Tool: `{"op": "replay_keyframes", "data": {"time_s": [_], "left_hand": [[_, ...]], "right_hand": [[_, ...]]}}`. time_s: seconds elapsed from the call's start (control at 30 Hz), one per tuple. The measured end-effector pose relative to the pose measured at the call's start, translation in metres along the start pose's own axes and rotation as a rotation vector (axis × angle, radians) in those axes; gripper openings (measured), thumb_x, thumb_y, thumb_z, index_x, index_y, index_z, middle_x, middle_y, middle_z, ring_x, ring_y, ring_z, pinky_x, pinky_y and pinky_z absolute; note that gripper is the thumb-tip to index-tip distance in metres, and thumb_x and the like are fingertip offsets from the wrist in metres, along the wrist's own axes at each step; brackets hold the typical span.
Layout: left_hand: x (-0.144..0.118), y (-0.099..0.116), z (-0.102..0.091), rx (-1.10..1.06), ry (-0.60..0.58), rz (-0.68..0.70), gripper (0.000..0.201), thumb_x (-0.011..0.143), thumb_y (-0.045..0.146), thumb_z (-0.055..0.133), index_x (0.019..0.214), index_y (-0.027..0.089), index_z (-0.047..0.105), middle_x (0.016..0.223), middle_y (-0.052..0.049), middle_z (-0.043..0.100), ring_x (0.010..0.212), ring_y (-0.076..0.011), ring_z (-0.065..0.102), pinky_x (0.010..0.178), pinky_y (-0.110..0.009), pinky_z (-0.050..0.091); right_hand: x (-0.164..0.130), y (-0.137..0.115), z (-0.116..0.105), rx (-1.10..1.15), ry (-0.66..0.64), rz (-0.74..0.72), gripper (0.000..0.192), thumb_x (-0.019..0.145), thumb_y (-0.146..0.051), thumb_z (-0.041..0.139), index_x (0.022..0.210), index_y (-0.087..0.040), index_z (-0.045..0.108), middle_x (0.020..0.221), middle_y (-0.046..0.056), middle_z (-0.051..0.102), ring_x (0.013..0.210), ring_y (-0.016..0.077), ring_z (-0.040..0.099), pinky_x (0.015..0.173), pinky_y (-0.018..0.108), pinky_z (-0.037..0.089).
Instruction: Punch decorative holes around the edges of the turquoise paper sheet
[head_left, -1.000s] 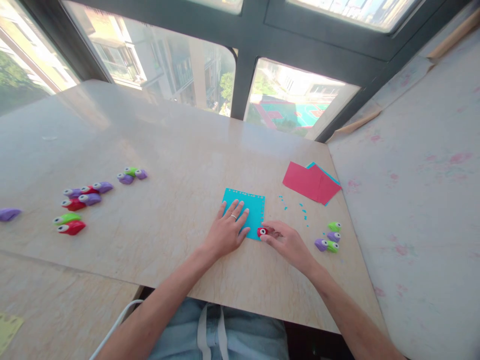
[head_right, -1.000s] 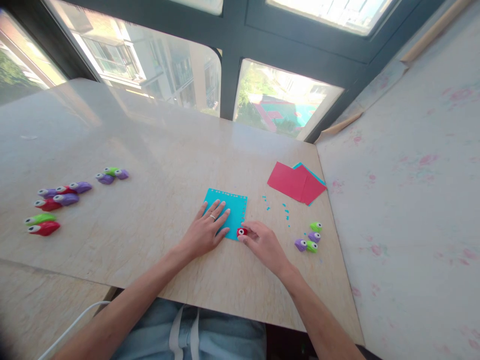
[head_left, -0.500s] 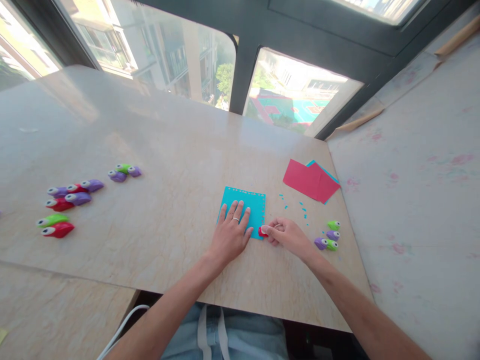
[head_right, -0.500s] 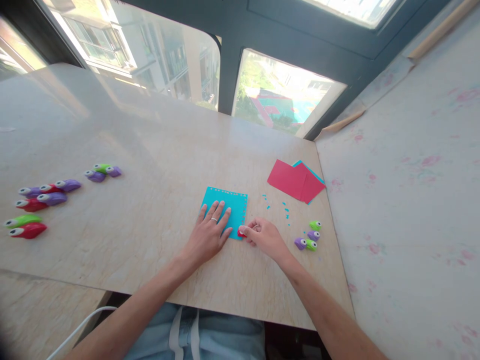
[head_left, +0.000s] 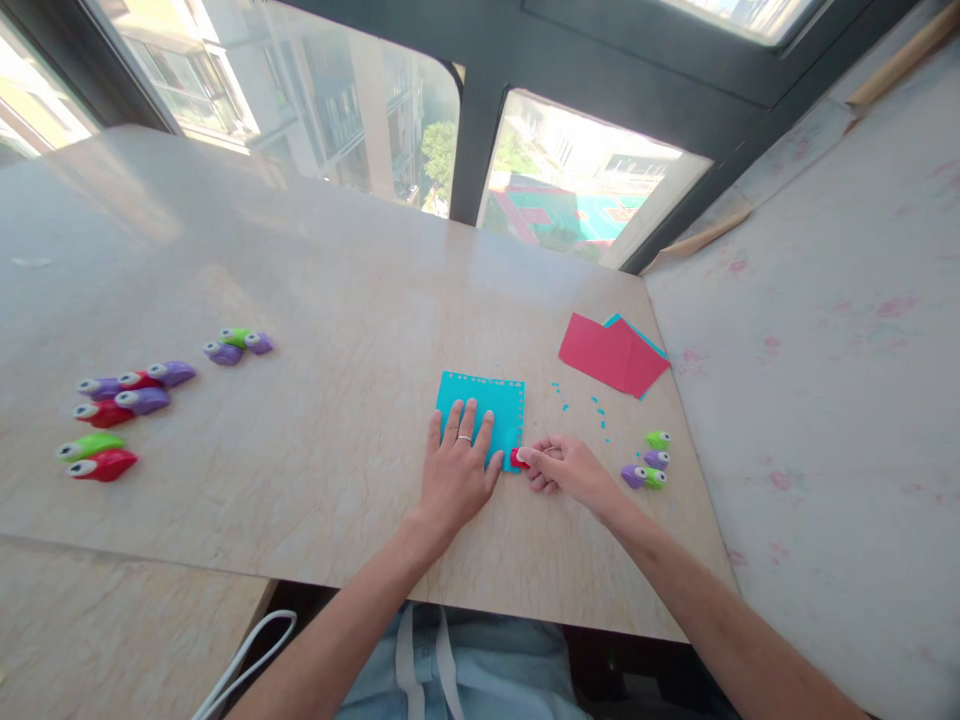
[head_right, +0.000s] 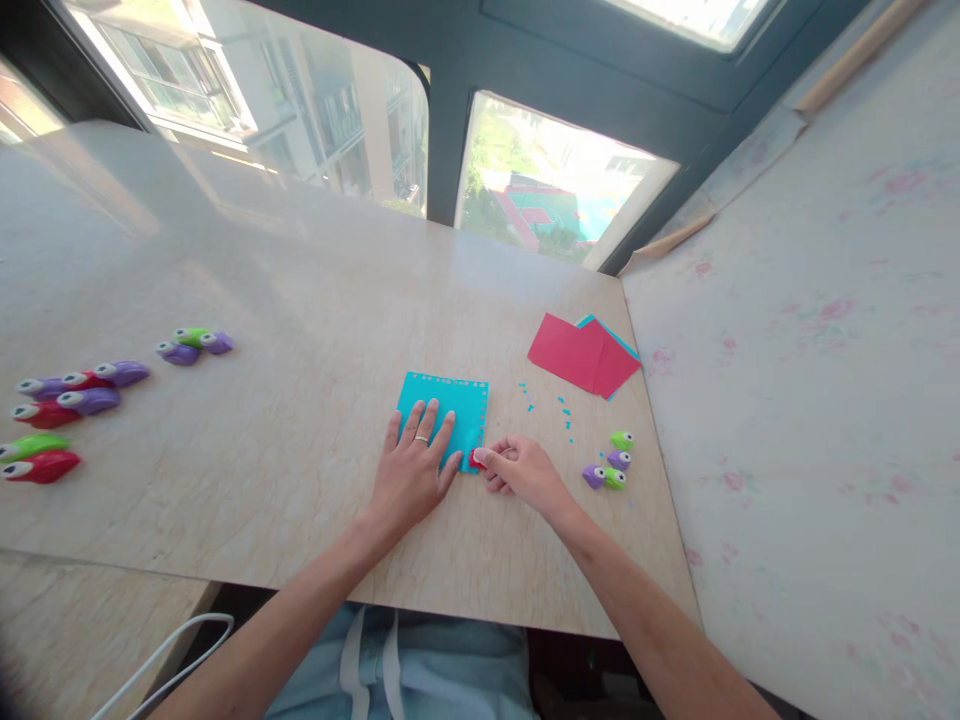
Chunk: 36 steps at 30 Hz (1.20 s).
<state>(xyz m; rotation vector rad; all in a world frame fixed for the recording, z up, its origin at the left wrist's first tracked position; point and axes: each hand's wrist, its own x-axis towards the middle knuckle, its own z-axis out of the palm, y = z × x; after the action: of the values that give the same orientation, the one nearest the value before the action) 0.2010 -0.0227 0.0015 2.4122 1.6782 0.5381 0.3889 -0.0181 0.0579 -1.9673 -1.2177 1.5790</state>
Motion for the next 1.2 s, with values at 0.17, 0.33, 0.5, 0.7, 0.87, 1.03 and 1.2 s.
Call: {"op": "replay_keyframes", "data": {"time_s": [0.17, 0.33, 0.5, 0.7, 0.87, 1.03, 1.2], "left_hand": [[-0.002, 0.002, -0.004, -0.002, -0.013, -0.051, 0.059, 0.096, 0.049, 0.037, 0.147, 0.02, 0.041, 0.157, -0.014, 0.031, 0.149, -0.0313, 0.023, 0.121, -0.057, 0.022], [-0.001, 0.002, -0.004, 0.006, -0.023, -0.039, 0.059, 0.096, 0.049, 0.036, 0.147, 0.02, 0.04, 0.157, -0.015, 0.031, 0.149, -0.0318, 0.022, 0.121, -0.057, 0.021], [-0.001, 0.0, -0.003, 0.009, -0.021, -0.027, 0.059, 0.096, 0.049, 0.035, 0.147, 0.019, 0.04, 0.157, -0.016, 0.029, 0.149, -0.0324, 0.022, 0.121, -0.058, 0.021], [-0.001, 0.001, -0.004, 0.018, -0.027, -0.024, 0.06, 0.096, 0.05, 0.036, 0.147, 0.019, 0.04, 0.157, -0.015, 0.03, 0.149, -0.0325, 0.022, 0.121, -0.058, 0.021], [-0.002, 0.001, -0.005, 0.025, -0.031, -0.032, 0.059, 0.096, 0.05, 0.034, 0.147, 0.019, 0.042, 0.157, -0.014, 0.03, 0.15, -0.0318, 0.022, 0.121, -0.057, 0.021], [-0.002, 0.001, -0.005, 0.019, -0.023, -0.028, 0.059, 0.096, 0.05, 0.035, 0.147, 0.02, 0.041, 0.157, -0.014, 0.029, 0.15, -0.0315, 0.021, 0.122, -0.057, 0.021], [-0.001, 0.0, -0.005, 0.003, -0.021, -0.026, 0.059, 0.096, 0.05, 0.034, 0.146, 0.019, 0.042, 0.157, -0.015, 0.03, 0.15, -0.0323, 0.021, 0.122, -0.057, 0.02]], "right_hand": [[-0.003, -0.007, -0.001, -0.028, 0.012, 0.028, 0.036, 0.079, -0.047, 0.072, 0.088, -0.014, 0.061, 0.08, 0.008, 0.072, 0.057, 0.0123, 0.065, 0.048, 0.019, 0.046], [-0.005, -0.016, -0.001, -0.05, 0.013, 0.061, 0.037, 0.077, -0.048, 0.074, 0.086, -0.014, 0.061, 0.082, 0.008, 0.071, 0.056, 0.0111, 0.064, 0.047, 0.019, 0.046], [-0.003, -0.015, -0.003, -0.115, 0.017, 0.068, 0.036, 0.078, -0.048, 0.072, 0.074, -0.014, 0.06, 0.068, 0.007, 0.069, 0.055, 0.013, 0.064, 0.051, 0.021, 0.05], [0.002, -0.015, -0.005, -0.209, -0.021, 0.029, 0.043, 0.079, -0.052, 0.071, 0.063, -0.013, 0.061, 0.054, 0.006, 0.064, 0.046, 0.0115, 0.059, 0.045, 0.019, 0.044], [0.005, -0.024, -0.006, -0.166, -0.092, 0.109, 0.035, 0.08, -0.042, 0.073, 0.066, -0.011, 0.063, 0.068, 0.007, 0.069, 0.047, 0.0094, 0.06, 0.046, 0.019, 0.047], [0.007, -0.034, -0.004, -0.291, -0.124, 0.102, 0.033, 0.086, -0.033, 0.067, 0.062, -0.013, 0.056, 0.059, 0.002, 0.062, 0.041, 0.0082, 0.056, 0.041, 0.018, 0.045], [0.007, -0.043, 0.001, -0.424, -0.142, 0.148, 0.031, 0.091, -0.028, 0.059, 0.064, -0.015, 0.052, 0.054, 0.001, 0.059, 0.037, 0.0089, 0.052, 0.037, 0.02, 0.041]]}}
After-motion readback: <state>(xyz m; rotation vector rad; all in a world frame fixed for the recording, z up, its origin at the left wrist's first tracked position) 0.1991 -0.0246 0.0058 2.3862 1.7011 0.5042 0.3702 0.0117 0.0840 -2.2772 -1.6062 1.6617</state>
